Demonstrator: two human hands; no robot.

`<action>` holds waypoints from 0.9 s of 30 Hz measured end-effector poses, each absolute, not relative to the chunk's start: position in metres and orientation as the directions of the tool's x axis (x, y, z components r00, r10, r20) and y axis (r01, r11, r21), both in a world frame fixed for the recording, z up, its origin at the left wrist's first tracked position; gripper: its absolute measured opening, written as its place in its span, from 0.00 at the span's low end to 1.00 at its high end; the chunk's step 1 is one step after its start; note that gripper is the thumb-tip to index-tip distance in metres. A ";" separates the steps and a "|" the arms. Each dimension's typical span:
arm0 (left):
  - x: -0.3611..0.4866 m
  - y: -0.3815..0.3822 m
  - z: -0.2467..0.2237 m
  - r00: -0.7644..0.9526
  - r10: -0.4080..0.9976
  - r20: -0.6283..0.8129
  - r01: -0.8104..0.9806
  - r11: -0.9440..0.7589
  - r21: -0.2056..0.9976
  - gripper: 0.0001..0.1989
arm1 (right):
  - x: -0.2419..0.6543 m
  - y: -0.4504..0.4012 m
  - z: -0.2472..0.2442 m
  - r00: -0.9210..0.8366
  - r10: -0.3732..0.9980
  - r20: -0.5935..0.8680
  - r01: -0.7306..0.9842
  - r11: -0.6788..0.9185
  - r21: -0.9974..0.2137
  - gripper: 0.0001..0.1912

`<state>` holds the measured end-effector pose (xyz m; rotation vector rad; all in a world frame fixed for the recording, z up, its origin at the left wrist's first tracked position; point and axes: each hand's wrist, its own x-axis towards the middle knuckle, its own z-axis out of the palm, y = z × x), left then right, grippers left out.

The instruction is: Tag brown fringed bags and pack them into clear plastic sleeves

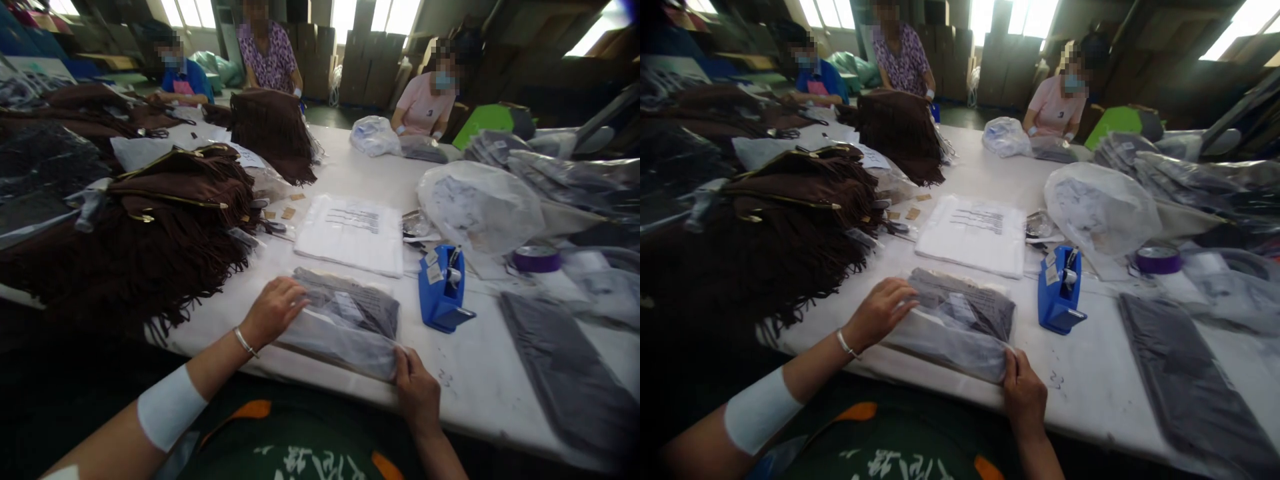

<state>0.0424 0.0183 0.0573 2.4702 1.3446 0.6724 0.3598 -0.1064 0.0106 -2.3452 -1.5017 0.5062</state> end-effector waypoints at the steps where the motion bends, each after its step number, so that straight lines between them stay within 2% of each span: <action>1: 0.055 0.019 0.061 0.555 0.790 0.258 0.639 -0.605 0.475 0.12 | 0.360 -0.107 0.010 0.400 0.908 -0.124 0.792 -0.410 -0.452 0.22; 4: 0.083 0.020 0.062 0.693 0.714 0.102 0.556 -0.620 0.553 0.20 | 0.360 -0.111 0.009 0.423 0.897 -0.129 0.753 -0.427 -0.501 0.24; 7: 0.092 0.025 0.059 0.719 0.687 -0.103 0.631 -0.584 0.510 0.25 | 0.361 -0.112 0.009 0.430 0.893 -0.129 0.735 -0.430 -0.525 0.25; 10: 0.095 0.033 0.065 0.741 0.618 -0.263 0.659 -0.593 0.463 0.23 | 0.360 -0.111 0.009 0.436 0.889 -0.140 0.721 -0.438 -0.537 0.26; 12: 0.099 0.037 0.070 0.750 0.579 -0.320 0.652 -0.567 0.504 0.18 | 0.360 -0.111 0.009 0.434 0.885 -0.170 0.699 -0.450 -0.556 0.26; 14: 0.103 0.037 0.073 0.757 0.572 -0.316 0.625 -0.495 0.604 0.11 | 0.364 -0.111 0.009 0.432 0.879 -0.201 0.672 -0.463 -0.579 0.26; 17: 0.104 0.033 0.064 0.726 0.654 -0.214 0.557 -0.375 0.741 0.06 | 0.377 -0.110 0.013 0.393 0.900 -0.191 0.637 -0.416 -0.649 0.29; 21: 0.096 0.020 0.037 0.638 0.762 -0.112 0.520 -0.318 0.793 0.06 | 0.386 -0.092 0.038 0.331 0.944 -0.011 0.644 -0.234 -0.729 0.31; 24: 0.093 0.012 0.023 0.610 0.787 -0.091 0.522 -0.313 0.794 0.09 | 0.362 -0.061 0.066 0.057 0.991 0.121 0.747 0.038 -0.664 0.29; 27: 0.093 0.008 0.020 0.571 0.817 -0.085 0.546 -0.300 0.782 0.11 | 0.328 -0.032 0.081 -0.230 0.973 0.003 0.808 0.192 -0.558 0.27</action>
